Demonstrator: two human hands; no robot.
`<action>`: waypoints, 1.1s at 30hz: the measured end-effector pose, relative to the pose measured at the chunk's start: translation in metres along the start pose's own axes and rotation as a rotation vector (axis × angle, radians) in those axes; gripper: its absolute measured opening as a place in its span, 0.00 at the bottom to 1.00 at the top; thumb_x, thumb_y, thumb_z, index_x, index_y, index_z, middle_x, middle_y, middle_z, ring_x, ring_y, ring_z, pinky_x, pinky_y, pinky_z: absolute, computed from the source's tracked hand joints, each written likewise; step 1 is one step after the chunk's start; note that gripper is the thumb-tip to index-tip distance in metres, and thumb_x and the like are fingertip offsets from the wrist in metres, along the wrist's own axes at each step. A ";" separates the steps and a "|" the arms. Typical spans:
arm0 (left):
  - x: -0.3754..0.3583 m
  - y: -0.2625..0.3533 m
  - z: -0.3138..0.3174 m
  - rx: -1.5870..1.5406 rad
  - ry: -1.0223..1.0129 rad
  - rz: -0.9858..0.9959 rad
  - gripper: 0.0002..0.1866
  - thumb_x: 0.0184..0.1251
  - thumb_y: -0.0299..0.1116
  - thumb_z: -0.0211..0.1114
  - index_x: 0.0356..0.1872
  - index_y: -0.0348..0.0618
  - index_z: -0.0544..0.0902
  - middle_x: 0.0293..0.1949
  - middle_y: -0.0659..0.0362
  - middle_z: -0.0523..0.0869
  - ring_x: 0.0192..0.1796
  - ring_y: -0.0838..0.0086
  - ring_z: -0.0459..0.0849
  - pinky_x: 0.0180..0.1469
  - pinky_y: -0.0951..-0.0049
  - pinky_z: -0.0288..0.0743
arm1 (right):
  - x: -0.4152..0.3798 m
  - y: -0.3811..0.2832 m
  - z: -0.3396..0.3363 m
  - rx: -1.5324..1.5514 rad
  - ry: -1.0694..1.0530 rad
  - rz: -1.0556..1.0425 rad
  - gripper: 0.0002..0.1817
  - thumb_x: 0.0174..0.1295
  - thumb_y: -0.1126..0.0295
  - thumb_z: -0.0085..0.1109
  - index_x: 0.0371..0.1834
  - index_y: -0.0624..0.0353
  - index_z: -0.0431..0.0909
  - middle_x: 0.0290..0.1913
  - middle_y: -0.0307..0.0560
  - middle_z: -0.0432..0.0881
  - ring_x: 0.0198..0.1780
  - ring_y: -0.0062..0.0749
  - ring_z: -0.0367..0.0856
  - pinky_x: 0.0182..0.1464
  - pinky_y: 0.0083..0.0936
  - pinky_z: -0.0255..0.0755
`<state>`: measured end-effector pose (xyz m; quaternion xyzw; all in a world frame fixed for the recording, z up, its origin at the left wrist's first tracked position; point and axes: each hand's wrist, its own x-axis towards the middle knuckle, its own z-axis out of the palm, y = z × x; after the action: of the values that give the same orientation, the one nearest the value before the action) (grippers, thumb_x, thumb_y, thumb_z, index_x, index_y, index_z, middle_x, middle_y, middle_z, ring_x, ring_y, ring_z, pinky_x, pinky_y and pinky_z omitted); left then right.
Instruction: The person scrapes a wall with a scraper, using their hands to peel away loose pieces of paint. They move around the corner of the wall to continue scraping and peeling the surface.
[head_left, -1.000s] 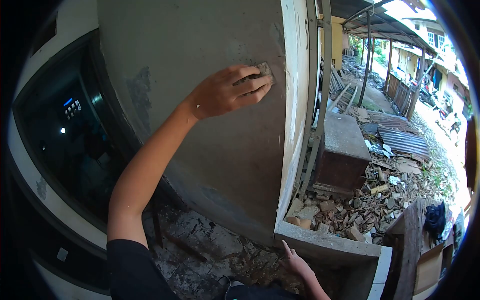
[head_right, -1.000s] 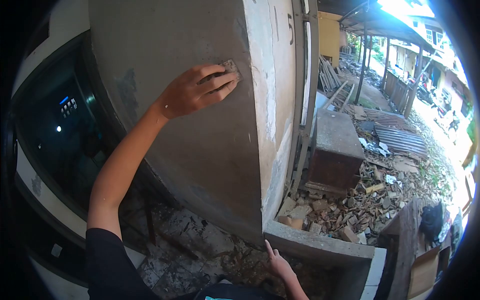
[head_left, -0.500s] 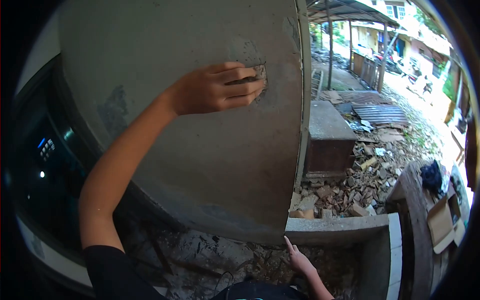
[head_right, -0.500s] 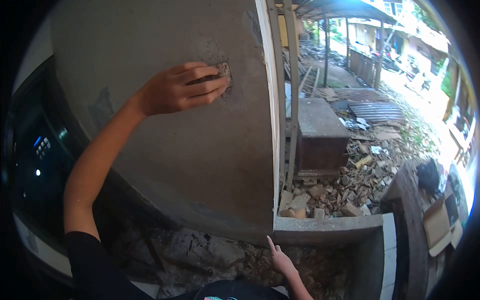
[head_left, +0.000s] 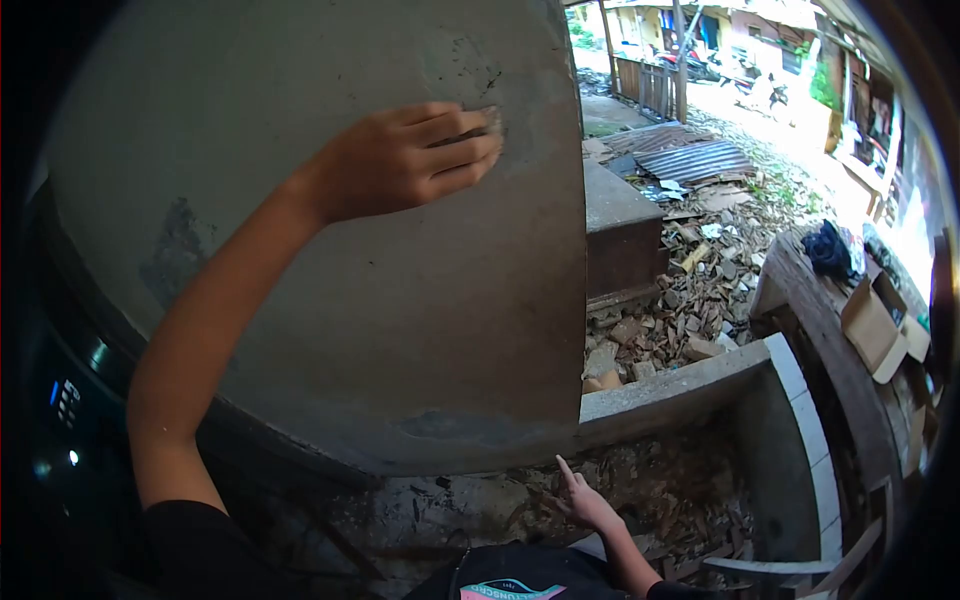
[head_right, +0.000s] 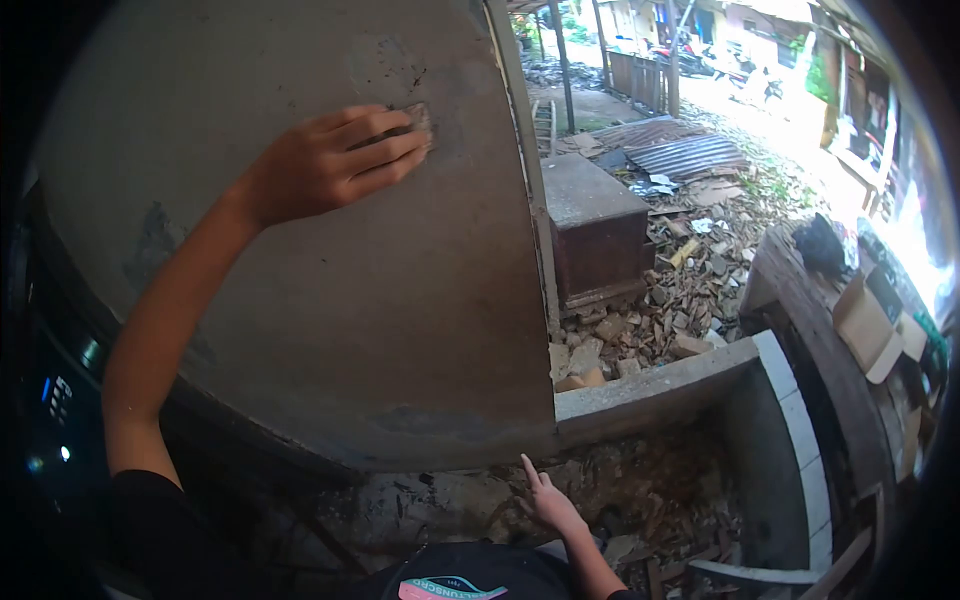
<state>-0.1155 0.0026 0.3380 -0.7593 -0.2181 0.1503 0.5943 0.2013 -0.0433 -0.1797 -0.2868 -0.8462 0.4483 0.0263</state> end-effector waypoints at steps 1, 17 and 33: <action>-0.004 0.002 0.000 -0.002 -0.008 -0.026 0.16 0.64 0.30 0.68 0.54 0.49 0.84 0.58 0.68 0.83 0.64 0.74 0.79 0.68 0.72 0.77 | -0.002 -0.003 -0.001 -0.002 -0.003 0.016 0.55 0.69 0.60 0.64 0.86 0.42 0.29 0.61 0.71 0.72 0.57 0.70 0.78 0.59 0.54 0.76; 0.036 0.000 0.023 -0.055 0.106 0.007 0.15 0.62 0.29 0.69 0.51 0.49 0.85 0.55 0.69 0.85 0.62 0.74 0.81 0.66 0.71 0.79 | 0.010 -0.001 -0.021 -0.058 0.040 0.096 0.56 0.69 0.60 0.64 0.86 0.40 0.27 0.61 0.70 0.71 0.58 0.70 0.78 0.61 0.52 0.75; 0.023 0.283 -0.043 -0.899 0.089 -0.714 0.21 0.62 0.27 0.68 0.57 0.47 0.78 0.65 0.51 0.76 0.69 0.51 0.75 0.69 0.51 0.75 | 0.006 -0.103 -0.069 0.663 0.357 -0.450 0.40 0.74 0.64 0.58 0.85 0.56 0.49 0.63 0.56 0.72 0.55 0.40 0.77 0.58 0.33 0.74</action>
<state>-0.0318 -0.0778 0.0758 -0.8222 -0.4781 -0.1994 0.2358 0.1694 -0.0336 -0.0604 -0.1441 -0.6802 0.6222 0.3598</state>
